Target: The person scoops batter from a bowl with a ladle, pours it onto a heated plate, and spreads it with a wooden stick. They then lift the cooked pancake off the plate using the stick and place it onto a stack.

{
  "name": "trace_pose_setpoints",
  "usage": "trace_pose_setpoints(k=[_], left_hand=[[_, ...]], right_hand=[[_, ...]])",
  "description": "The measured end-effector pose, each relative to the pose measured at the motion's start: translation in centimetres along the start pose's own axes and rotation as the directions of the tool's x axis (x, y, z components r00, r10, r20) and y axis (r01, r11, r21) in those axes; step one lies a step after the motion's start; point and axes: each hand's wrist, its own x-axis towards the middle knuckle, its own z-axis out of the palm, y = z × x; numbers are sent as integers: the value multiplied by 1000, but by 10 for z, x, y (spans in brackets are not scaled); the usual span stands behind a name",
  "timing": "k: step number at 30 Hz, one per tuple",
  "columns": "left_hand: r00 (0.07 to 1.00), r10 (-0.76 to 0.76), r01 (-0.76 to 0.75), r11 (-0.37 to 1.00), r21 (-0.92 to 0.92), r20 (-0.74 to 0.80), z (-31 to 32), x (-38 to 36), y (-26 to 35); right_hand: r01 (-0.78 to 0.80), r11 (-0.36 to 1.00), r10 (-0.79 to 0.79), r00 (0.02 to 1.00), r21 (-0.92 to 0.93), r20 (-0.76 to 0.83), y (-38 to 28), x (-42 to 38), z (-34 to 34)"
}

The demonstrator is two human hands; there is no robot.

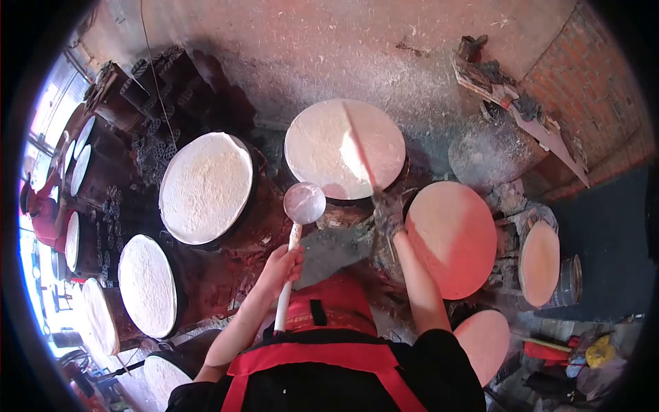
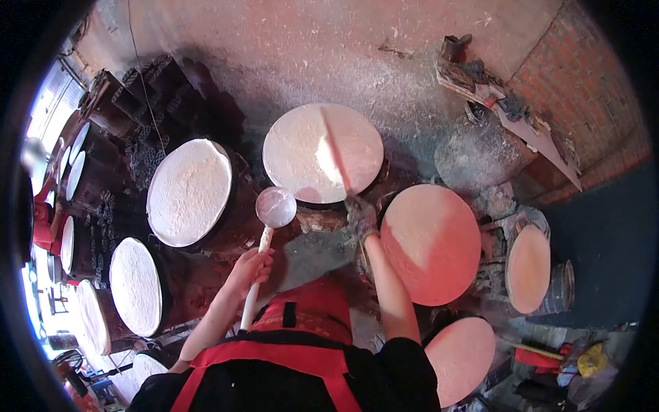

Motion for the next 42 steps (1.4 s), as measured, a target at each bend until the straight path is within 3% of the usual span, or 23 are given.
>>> trace_pose_setpoints(k=[1, 2, 4, 6, 7, 9, 13, 16, 17, 18, 20, 21, 22, 26, 28, 30, 32, 33, 34, 36, 38, 40, 42], left_hand=[[1000, 19, -19, 999, 38, 8, -2, 11, 4], [999, 40, -41, 997, 73, 16, -4, 26, 9], [993, 106, -111, 982, 150, 43, -6, 58, 17], [989, 138, -145, 968, 204, 47, 3, 91, 30], [985, 157, -170, 956, 240, 72, 5, 110, 30], [990, 134, -119, 958, 262, -41, 18, 151, 19], [991, 70, -45, 976, 212, -116, 62, 164, 4], [986, -138, 165, 879, -448, 92, 55, 181, 8], [938, -85, 229, 879, -418, 335, 29, 191, 18], [878, -241, 454, 693, -560, 414, 33, 143, 55], [964, -115, 179, 948, -262, 241, 34, 80, 72], [972, -54, 106, 969, -224, 227, 30, 63, 67], [977, 3, 38, 982, -187, 211, 24, 52, 62], [914, -281, 393, 796, -460, 293, -4, 54, 58], [914, -260, 394, 748, -535, 311, -21, 46, 41], [926, -226, 374, 660, -651, 302, -38, 23, 27], [990, -124, 142, 754, -641, 74, -46, -15, 9], [995, -98, 70, 738, -671, -3, -46, -32, 2], [994, -74, 2, 722, -692, -75, -55, -51, -5], [981, -6, -137, 675, -725, -191, -77, -81, -30], [940, 40, -282, 649, -707, -338, -95, -111, -49], [882, 65, -409, 598, -689, -467, -110, -143, -65], [838, 82, -500, 512, -698, -539, -134, -171, -79]], right_hand=[[153, 980, -149, 988, -129, 45, 11, -17, 1], [69, 992, -60, 994, -105, 86, 5, -44, 1], [121, 968, -115, 993, -220, 38, 17, -77, -7], [334, 799, -426, 901, -499, -79, 41, -89, -12], [128, 946, -194, 959, -298, -206, 34, -98, -7], [223, 887, -344, 903, -404, -257, 79, -72, -16], [-240, 961, 199, 944, -134, -262, 50, -95, 58], [-393, 919, 384, 907, -22, -175, 26, -106, 77], [-415, 909, 416, 903, 32, -112, 24, -106, 77], [-405, 907, 407, 914, 119, 7, 23, -101, 67], [-416, 863, 355, 903, 287, 243, 24, -73, 19], [-393, 868, 327, 912, 303, 246, 18, -61, 3], [-342, 899, 302, 936, 274, 180, 11, -57, -5], [-172, 985, 173, 985, -26, 6, 23, -86, 0], [-64, 946, 69, 998, -317, 3, 42, -107, 12], [235, 517, -156, 971, -823, 179, 62, -99, 19], [360, 205, -168, 929, -910, 330, 80, -74, 29], [318, 282, -151, 946, -905, 286, 99, -48, 21], [198, 514, 27, 969, -834, 247, 77, -58, 67], [-231, 776, 381, 913, -587, 144, 30, -78, 167], [70, 747, 301, 851, -661, 430, 93, -34, 187], [545, 393, 177, 745, -740, 643, 108, -41, 254], [639, 247, 332, 650, -728, 683, 102, -71, 345]])
